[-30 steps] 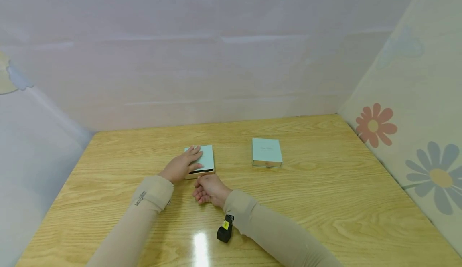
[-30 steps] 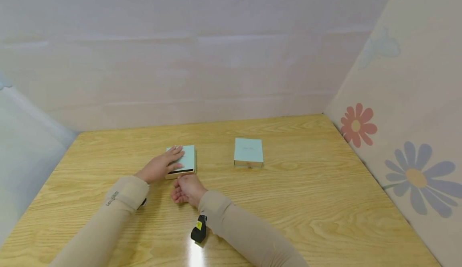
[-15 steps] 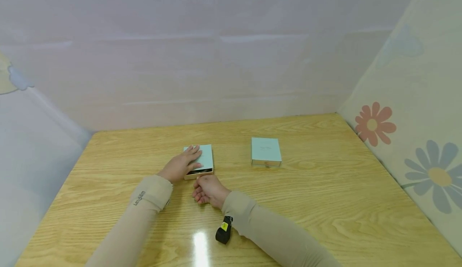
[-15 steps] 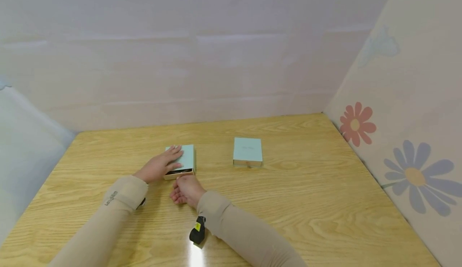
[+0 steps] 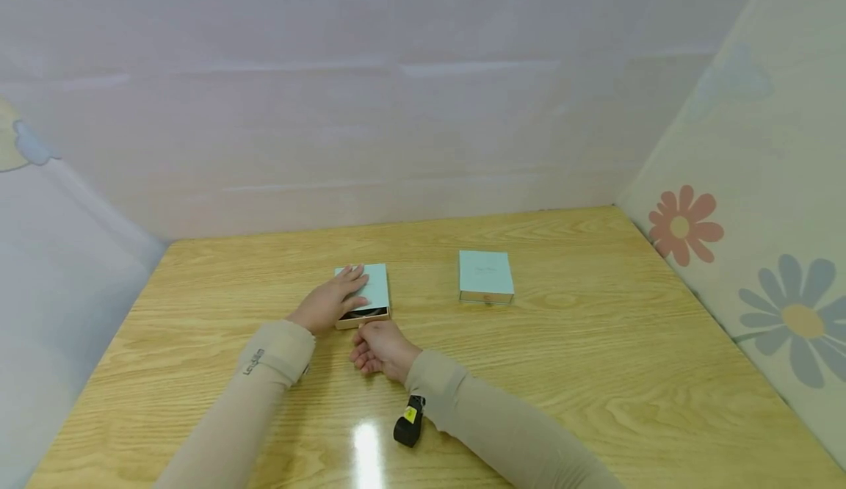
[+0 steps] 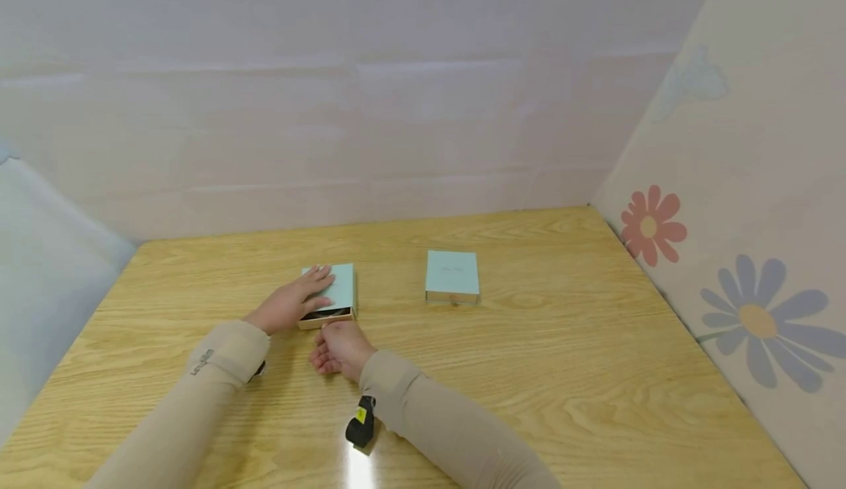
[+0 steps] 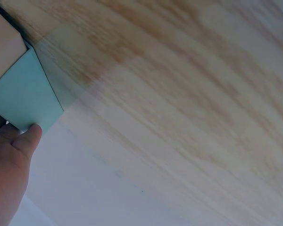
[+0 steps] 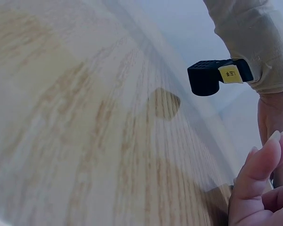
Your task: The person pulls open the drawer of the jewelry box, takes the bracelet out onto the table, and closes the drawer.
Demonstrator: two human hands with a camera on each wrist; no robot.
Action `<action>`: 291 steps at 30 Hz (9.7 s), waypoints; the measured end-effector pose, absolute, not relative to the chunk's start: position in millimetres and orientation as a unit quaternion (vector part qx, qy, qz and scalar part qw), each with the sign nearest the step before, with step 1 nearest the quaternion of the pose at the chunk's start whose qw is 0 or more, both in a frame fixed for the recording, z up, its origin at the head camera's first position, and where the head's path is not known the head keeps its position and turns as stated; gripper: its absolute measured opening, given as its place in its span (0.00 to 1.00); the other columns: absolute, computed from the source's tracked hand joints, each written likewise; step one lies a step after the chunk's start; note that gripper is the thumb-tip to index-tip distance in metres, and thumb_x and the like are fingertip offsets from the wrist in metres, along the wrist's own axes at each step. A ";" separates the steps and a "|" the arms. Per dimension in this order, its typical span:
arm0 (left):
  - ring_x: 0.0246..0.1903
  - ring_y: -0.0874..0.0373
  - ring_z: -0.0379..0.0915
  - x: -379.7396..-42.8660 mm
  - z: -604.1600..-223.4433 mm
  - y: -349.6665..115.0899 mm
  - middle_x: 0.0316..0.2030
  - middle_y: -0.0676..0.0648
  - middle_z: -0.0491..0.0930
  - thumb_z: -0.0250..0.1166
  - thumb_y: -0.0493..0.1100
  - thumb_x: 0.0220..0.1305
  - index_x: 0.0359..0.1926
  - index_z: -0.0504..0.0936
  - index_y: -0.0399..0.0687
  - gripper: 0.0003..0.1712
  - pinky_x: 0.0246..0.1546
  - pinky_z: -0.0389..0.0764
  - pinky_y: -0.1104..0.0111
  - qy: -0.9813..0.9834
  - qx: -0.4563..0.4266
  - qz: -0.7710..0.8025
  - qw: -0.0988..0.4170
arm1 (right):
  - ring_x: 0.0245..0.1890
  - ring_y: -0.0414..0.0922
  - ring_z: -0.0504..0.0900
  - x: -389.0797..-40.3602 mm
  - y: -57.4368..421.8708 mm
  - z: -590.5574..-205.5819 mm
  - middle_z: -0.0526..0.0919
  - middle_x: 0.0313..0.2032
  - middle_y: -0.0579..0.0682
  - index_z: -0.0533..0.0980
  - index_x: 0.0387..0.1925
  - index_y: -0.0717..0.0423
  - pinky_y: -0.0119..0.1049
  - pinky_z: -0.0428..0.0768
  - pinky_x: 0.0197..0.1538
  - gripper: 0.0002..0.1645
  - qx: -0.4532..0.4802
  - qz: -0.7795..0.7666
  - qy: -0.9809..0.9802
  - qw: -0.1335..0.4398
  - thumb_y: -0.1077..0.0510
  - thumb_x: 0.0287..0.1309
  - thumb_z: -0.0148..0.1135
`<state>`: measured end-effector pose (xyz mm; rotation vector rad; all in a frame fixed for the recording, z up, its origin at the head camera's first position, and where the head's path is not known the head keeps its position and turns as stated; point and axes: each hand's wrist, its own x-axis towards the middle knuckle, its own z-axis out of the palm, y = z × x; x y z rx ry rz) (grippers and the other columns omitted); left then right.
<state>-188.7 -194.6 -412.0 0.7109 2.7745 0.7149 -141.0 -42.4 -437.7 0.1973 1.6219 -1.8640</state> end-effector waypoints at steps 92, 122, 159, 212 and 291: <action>0.74 0.42 0.35 -188.4 -410.7 -195.4 0.74 0.38 0.47 0.55 0.48 0.73 0.73 0.57 0.36 0.35 0.70 0.47 0.46 0.937 0.222 0.245 0.111 | 0.10 0.37 0.70 -117.1 -37.1 -434.5 0.75 0.16 0.49 0.73 0.29 0.60 0.26 0.72 0.14 0.13 0.062 -0.699 0.626 0.339 0.66 0.68 0.42; 0.73 0.39 0.37 -188.7 -410.9 -194.1 0.73 0.35 0.49 0.56 0.47 0.73 0.72 0.58 0.34 0.35 0.69 0.49 0.45 0.934 0.233 0.250 0.102 | 0.11 0.37 0.70 -110.3 -35.1 -434.9 0.75 0.16 0.49 0.73 0.29 0.60 0.26 0.73 0.14 0.13 0.061 -0.697 0.626 0.344 0.66 0.66 0.43; 0.73 0.40 0.37 -187.0 -415.0 -195.1 0.74 0.36 0.48 0.56 0.48 0.73 0.72 0.58 0.35 0.35 0.70 0.48 0.45 0.935 0.227 0.249 0.109 | 0.10 0.37 0.70 -99.7 -34.2 -433.2 0.75 0.15 0.49 0.72 0.26 0.57 0.26 0.72 0.13 0.14 0.063 -0.698 0.622 0.348 0.65 0.67 0.44; 0.74 0.41 0.35 -193.1 -409.1 -194.4 0.74 0.37 0.47 0.54 0.48 0.74 0.73 0.57 0.36 0.34 0.70 0.47 0.46 0.934 0.229 0.249 0.114 | 0.10 0.38 0.70 -98.6 -35.9 -431.3 0.75 0.15 0.50 0.72 0.26 0.59 0.27 0.73 0.13 0.14 0.068 -0.702 0.618 0.348 0.67 0.66 0.43; 0.73 0.40 0.34 -193.8 -405.4 -196.6 0.74 0.36 0.47 0.53 0.46 0.75 0.73 0.56 0.34 0.33 0.70 0.46 0.46 0.927 0.225 0.273 0.125 | 0.34 0.43 0.84 -128.6 -58.1 -392.2 0.85 0.30 0.47 0.85 0.38 0.53 0.35 0.83 0.46 0.08 -0.368 0.027 0.929 -0.032 0.60 0.67 0.60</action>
